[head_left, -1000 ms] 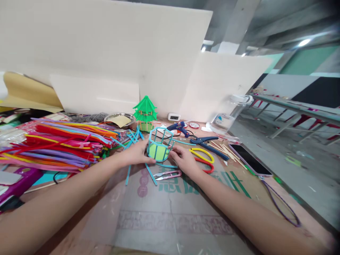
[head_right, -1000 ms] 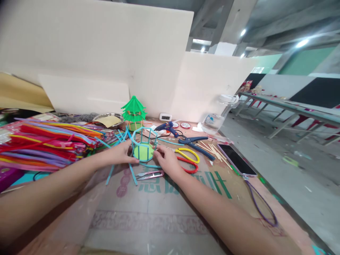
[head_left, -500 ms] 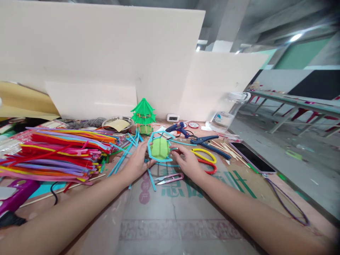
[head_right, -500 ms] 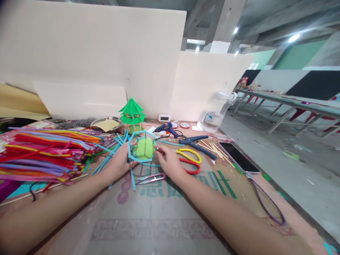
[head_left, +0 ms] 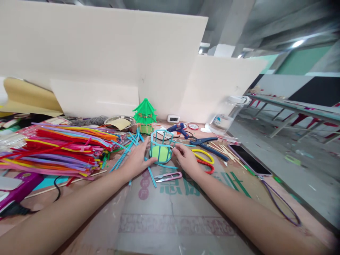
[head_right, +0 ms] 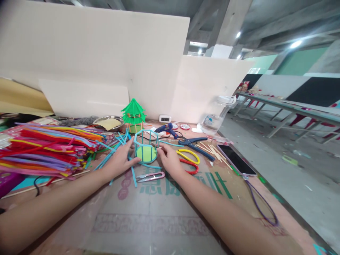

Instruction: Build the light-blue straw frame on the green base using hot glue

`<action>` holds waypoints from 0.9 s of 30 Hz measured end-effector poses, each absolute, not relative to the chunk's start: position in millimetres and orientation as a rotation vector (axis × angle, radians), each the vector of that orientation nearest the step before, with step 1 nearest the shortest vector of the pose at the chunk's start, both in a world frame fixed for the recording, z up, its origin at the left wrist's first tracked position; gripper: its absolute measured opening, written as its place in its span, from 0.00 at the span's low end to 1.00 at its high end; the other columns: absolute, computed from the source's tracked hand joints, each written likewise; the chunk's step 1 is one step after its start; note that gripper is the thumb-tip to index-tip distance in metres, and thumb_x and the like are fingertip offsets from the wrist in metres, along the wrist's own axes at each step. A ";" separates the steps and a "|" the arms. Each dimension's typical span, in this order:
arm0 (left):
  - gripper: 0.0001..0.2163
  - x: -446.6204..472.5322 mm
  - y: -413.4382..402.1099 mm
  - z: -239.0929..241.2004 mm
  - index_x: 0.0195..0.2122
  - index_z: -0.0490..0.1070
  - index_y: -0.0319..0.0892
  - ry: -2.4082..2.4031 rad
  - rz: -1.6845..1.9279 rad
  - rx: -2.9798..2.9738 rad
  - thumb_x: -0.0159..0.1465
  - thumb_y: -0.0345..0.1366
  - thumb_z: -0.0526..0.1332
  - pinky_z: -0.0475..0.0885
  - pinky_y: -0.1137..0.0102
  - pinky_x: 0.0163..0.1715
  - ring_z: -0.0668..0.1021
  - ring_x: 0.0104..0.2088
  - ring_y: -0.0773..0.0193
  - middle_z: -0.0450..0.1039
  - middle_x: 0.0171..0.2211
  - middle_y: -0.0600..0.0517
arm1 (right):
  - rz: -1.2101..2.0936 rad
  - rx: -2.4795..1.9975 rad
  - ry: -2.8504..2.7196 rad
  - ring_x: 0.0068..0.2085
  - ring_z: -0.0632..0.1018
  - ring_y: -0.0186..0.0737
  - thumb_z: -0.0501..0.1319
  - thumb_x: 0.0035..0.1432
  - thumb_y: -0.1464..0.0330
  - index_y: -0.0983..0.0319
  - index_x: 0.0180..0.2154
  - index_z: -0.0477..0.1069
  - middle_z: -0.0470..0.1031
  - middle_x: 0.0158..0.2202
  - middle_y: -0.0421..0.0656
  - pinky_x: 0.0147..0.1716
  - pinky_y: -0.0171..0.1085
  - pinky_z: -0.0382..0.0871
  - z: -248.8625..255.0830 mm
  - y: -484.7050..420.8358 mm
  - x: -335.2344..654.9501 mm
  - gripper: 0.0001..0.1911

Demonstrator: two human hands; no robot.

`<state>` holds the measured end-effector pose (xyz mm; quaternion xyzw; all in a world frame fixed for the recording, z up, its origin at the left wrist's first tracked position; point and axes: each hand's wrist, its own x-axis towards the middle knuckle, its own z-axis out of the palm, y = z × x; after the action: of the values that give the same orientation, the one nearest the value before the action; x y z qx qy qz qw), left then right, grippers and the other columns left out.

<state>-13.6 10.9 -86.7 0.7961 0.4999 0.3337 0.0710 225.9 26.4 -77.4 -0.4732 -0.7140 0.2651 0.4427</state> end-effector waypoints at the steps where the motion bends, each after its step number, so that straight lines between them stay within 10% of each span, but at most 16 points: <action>1: 0.40 -15.4 9.4 -84.7 0.69 0.46 0.39 1.495 1.044 2.388 0.62 0.51 0.63 0.66 0.50 0.57 0.70 0.59 0.44 0.64 0.61 0.35 | 0.663 -1.160 -1.731 0.33 0.76 0.42 0.55 0.63 0.61 0.62 0.44 0.72 0.75 0.30 0.42 0.35 0.39 0.69 -78.1 25.7 226.6 0.14; 16: 0.29 15.9 -1.7 -61.2 0.65 0.53 0.48 1.282 1.415 2.547 0.65 0.43 0.61 0.57 0.50 0.65 0.59 0.67 0.49 0.54 0.66 0.41 | 0.156 -0.802 -1.964 0.39 0.76 0.41 0.55 0.67 0.64 0.60 0.35 0.74 0.76 0.34 0.43 0.41 0.40 0.69 6.0 22.3 220.8 0.11; 27: 0.43 15.9 16.4 -86.4 0.69 0.42 0.42 1.271 1.358 2.183 0.60 0.47 0.66 0.62 0.56 0.64 0.60 0.67 0.50 0.51 0.68 0.38 | -0.096 -0.681 -2.162 0.50 0.75 0.44 0.56 0.66 0.70 0.58 0.50 0.72 0.77 0.47 0.47 0.52 0.47 0.68 -28.9 8.2 216.5 0.12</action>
<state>15.9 16.4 -86.4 0.7541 0.4390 0.4692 0.1362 216.5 8.2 -28.9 -0.2721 -0.8637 -0.0383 0.4226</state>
